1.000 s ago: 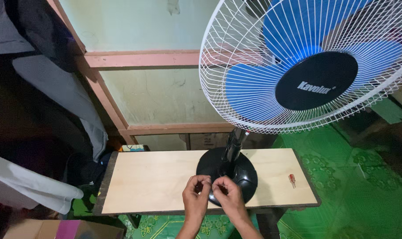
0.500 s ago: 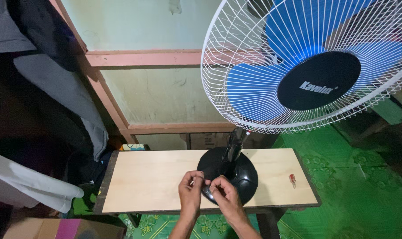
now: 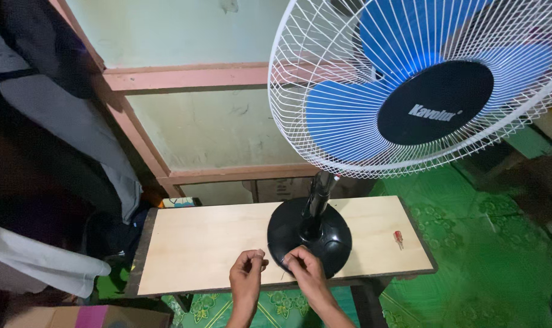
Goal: The person assembles a standing fan by attaching the motor housing to the stand, securing the front grille, and adjusting the base. The person uses hands to align and tighten components without visible tools.
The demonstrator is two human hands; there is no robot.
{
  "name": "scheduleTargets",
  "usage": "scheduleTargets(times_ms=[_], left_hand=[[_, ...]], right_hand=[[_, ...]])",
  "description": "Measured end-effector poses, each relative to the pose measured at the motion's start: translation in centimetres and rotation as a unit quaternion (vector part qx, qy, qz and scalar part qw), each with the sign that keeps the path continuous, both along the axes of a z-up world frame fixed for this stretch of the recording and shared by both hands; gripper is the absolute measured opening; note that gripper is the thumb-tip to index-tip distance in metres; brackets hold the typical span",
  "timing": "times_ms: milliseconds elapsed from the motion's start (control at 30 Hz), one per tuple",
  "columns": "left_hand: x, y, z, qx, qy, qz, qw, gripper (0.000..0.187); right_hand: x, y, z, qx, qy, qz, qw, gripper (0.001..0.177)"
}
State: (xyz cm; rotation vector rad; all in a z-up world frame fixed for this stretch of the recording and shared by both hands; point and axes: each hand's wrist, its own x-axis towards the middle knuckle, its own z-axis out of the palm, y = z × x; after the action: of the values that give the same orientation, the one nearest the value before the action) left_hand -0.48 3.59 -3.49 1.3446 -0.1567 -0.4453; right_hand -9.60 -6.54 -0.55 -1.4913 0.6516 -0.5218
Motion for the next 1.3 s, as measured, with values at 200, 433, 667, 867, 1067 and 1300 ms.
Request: scheduleTargets(times_ms=[200,433,667,867,1067,1300], left_hand=[[0.0,0.7,-0.7,0.054,-0.035,0.003,0.998,0.019],[-0.3,0.9,-1.2,0.027,-0.034,-0.003,0.999,0.012],[-0.3,1.0,-2.1,0.025,-0.030,-0.020,0.999,0.010],[-0.3,1.0,-1.4,0.074,-0.063,-0.009,0.995,0.022],[-0.3,0.3,-1.1,0.060,-0.064,-0.001,0.996,0.029],[-0.7,-0.8,-1.7,0.009,-0.083,-0.031,0.996,0.017]], right_hand=[[0.2,0.4,-0.5,-0.026,0.012,0.004,1.000,0.019],[0.4,0.7,-0.9,-0.028,0.026,0.010,0.999,0.014],[0.2,0.8,-1.3,-0.091,0.023,0.003,0.996,0.021],[0.2,1.0,0.0,0.004,0.033,0.008,0.999,0.010],[-0.1,0.9,0.2,-0.024,0.029,-0.008,0.999,0.014],[-1.0,-0.1,-0.6,-0.002,0.025,-0.026,0.999,0.018]])
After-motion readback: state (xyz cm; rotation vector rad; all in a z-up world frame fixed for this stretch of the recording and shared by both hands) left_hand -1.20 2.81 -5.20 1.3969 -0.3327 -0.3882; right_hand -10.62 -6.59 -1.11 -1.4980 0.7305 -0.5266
